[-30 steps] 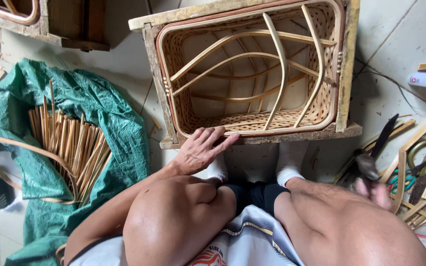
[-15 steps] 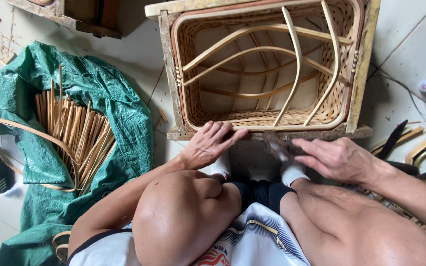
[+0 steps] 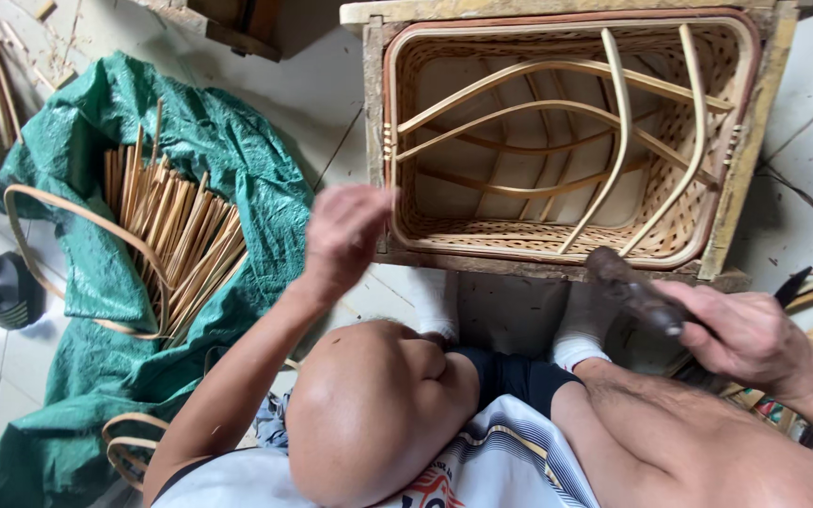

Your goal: The person assembles a rectangular bamboo basket by inserting curved bamboo strips into a wooden mold, securing them with a hammer, and trimming excess with pliers. The person applies glue to the joints and continues adding strips to form the basket's frame.

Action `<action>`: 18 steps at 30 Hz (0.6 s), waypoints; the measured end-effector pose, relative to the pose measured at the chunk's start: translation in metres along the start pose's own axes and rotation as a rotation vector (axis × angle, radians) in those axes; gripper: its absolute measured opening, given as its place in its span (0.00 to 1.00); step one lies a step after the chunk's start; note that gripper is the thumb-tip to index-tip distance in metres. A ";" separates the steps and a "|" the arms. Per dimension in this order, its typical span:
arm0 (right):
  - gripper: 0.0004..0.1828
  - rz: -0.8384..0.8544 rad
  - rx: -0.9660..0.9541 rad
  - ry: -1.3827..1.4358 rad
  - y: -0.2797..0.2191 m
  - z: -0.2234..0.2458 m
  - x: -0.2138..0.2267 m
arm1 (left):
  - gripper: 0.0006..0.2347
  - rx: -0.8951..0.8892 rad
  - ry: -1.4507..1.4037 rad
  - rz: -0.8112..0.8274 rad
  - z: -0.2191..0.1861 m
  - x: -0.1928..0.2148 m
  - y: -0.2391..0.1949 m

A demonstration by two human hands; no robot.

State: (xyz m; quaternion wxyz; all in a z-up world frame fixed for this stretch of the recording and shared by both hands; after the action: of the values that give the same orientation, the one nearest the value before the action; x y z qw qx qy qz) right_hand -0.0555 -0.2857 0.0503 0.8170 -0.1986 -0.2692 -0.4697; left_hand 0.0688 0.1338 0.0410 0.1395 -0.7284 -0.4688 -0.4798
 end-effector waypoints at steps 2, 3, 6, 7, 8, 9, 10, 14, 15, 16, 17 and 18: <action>0.23 -0.039 -0.038 0.025 -0.001 -0.004 0.005 | 0.16 0.315 -0.249 -0.045 0.035 0.010 -0.014; 0.23 -0.029 -0.012 0.021 0.005 -0.002 0.005 | 0.16 0.468 -0.373 -0.074 0.049 0.008 -0.022; 0.24 0.013 0.087 -0.005 0.034 0.014 -0.004 | 0.22 1.046 -0.839 0.163 0.060 -0.039 -0.064; 0.25 0.041 0.136 -0.022 0.046 0.024 -0.010 | 0.22 0.984 -0.931 0.103 0.054 -0.048 -0.068; 0.26 0.069 0.186 -0.040 0.058 0.034 -0.017 | 0.23 0.919 -1.021 0.043 0.048 -0.057 -0.072; 0.28 0.138 0.190 -0.017 0.070 0.043 -0.028 | 0.24 0.851 -1.110 -0.014 0.044 -0.062 -0.077; 0.30 0.207 0.193 0.006 0.080 0.052 -0.039 | 0.23 0.851 -1.085 -0.025 0.045 -0.066 -0.085; 0.27 0.244 0.245 -0.006 0.114 0.080 -0.062 | 0.18 0.908 -0.995 -0.061 0.057 -0.068 -0.100; 0.25 0.212 0.263 -0.001 0.119 0.082 -0.059 | 0.18 0.934 -0.981 -0.061 0.062 -0.068 -0.097; 0.25 0.201 0.174 0.042 0.124 0.076 -0.053 | 0.17 0.958 -0.979 -0.092 0.067 -0.066 -0.092; 0.24 0.195 0.086 0.089 0.128 0.067 -0.044 | 0.16 0.990 -0.977 -0.124 0.070 -0.062 -0.088; 0.24 0.187 -0.002 0.136 0.133 0.056 -0.034 | 0.16 1.022 -0.974 -0.156 0.072 -0.060 -0.081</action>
State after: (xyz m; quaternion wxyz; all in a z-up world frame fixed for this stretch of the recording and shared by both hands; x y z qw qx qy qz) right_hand 0.0330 -0.1670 0.0630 0.8734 -0.1912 -0.1931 -0.4041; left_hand 0.0379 0.1899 -0.0649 0.2034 -0.6677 -0.6952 0.1717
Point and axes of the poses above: each hand's wrist, its own y-axis towards the middle knuckle, its own x-axis out of the back of the hand, z = x × y, the point moved 6 cm from there along y, towards the middle knuckle, and after that the axes turned 3 degrees about -x, right-handed, at the moved point
